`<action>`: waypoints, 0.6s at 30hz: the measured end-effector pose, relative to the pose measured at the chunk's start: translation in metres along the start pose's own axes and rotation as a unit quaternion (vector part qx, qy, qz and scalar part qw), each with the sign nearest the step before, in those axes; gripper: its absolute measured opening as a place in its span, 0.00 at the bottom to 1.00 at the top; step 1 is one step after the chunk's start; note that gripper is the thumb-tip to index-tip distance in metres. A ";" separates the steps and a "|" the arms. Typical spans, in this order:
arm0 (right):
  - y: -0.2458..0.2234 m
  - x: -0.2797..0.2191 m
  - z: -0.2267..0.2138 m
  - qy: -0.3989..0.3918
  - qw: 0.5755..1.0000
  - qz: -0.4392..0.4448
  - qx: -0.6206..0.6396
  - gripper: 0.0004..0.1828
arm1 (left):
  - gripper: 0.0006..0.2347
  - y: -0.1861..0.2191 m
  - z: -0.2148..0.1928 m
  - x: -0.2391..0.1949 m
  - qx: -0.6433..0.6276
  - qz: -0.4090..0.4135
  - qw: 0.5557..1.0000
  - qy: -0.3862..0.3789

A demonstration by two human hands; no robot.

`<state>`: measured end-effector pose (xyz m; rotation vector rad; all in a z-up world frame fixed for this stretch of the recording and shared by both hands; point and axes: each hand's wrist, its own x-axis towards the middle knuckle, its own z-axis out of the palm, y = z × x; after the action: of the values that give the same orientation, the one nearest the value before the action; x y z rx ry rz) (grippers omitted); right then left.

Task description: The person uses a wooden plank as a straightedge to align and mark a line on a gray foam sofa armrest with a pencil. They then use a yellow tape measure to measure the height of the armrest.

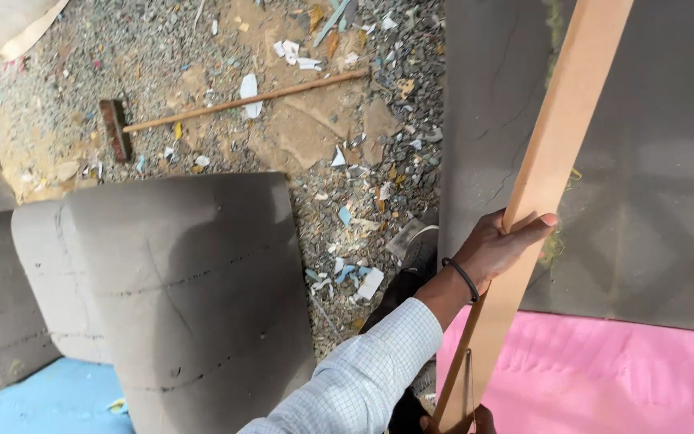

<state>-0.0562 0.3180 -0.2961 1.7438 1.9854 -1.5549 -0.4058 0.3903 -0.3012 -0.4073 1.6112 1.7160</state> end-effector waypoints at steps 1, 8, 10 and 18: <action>0.018 0.008 -0.028 -0.016 1.000 0.003 -0.011 0.23 | 0.27 0.011 0.000 -0.033 -0.006 -0.007 1.000 0.018; 0.062 0.039 -0.113 -0.193 0.889 -0.053 -0.411 0.46 | 0.42 0.040 -0.023 -0.172 -0.059 0.077 0.995 -0.018; 0.065 0.040 -0.109 -0.225 0.876 -0.071 -0.420 0.45 | 0.42 0.045 -0.040 -0.177 -0.053 0.131 0.990 -0.023; 0.101 -0.039 -0.010 -0.377 0.853 -0.088 -0.351 0.54 | 0.38 0.004 -0.145 -0.162 0.150 -0.023 0.941 0.302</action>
<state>0.0415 0.2816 -0.3285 0.5577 1.9086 -1.0524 -0.3350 0.2046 -0.2128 -0.8697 2.2354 1.3400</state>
